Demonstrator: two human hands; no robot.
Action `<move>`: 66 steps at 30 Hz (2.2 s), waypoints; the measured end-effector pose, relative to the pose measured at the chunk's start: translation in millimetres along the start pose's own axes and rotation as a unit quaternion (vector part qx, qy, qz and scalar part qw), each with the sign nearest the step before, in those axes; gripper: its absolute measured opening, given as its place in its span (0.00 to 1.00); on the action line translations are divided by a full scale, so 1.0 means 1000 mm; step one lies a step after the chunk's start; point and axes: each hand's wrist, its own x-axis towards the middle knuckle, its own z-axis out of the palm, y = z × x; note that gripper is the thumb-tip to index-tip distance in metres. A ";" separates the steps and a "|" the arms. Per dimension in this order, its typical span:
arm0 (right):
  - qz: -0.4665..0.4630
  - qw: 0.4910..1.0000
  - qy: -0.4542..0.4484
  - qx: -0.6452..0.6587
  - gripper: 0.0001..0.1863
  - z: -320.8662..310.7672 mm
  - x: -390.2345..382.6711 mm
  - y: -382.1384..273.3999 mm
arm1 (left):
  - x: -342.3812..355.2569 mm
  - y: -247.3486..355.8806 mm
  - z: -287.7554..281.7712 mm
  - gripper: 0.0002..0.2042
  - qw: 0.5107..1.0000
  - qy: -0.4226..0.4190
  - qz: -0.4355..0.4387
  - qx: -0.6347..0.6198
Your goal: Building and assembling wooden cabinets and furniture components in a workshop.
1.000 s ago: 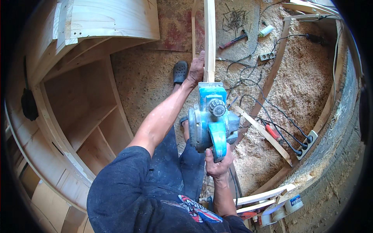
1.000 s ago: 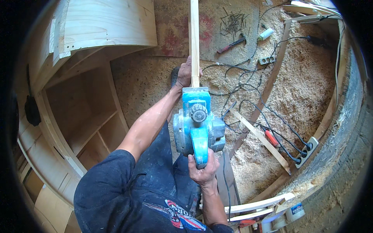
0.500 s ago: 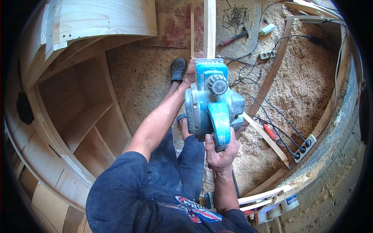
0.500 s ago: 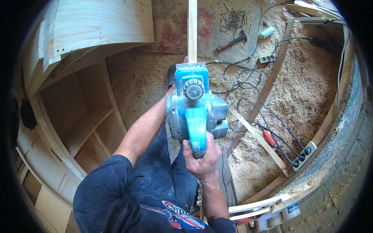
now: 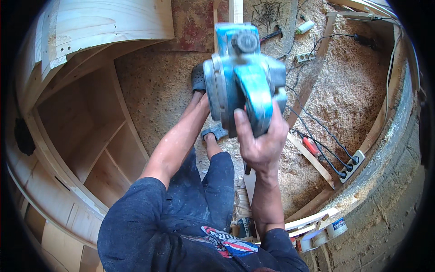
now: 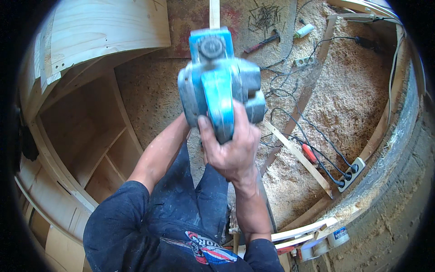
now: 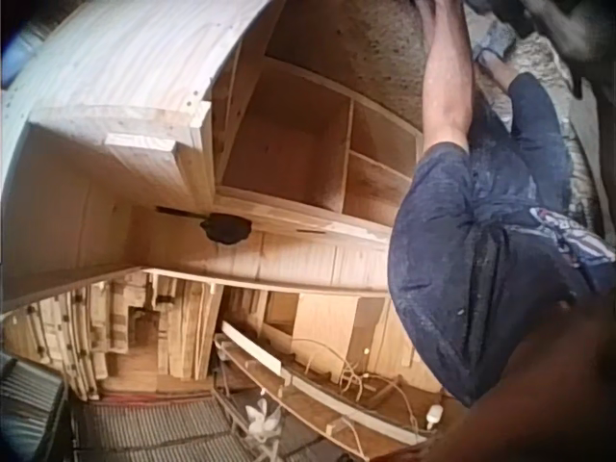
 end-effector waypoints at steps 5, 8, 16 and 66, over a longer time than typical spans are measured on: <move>0.046 0.997 0.003 0.067 0.17 -0.007 0.030 -0.006 | 0.003 0.004 -0.003 0.34 0.998 0.047 0.032 0.033; 0.076 0.996 0.018 0.049 0.17 -0.021 -0.006 -0.008 | 0.004 0.006 -0.005 0.34 0.995 0.066 0.047 0.052; 0.086 0.994 0.021 -0.057 0.18 -0.039 -0.147 0.014 | 0.008 -0.002 -0.004 0.38 0.986 0.147 0.042 0.059; 0.140 0.970 0.118 0.158 0.12 -0.058 0.082 -0.038 | -0.002 0.065 -0.015 0.38 0.994 0.076 -0.044 -0.071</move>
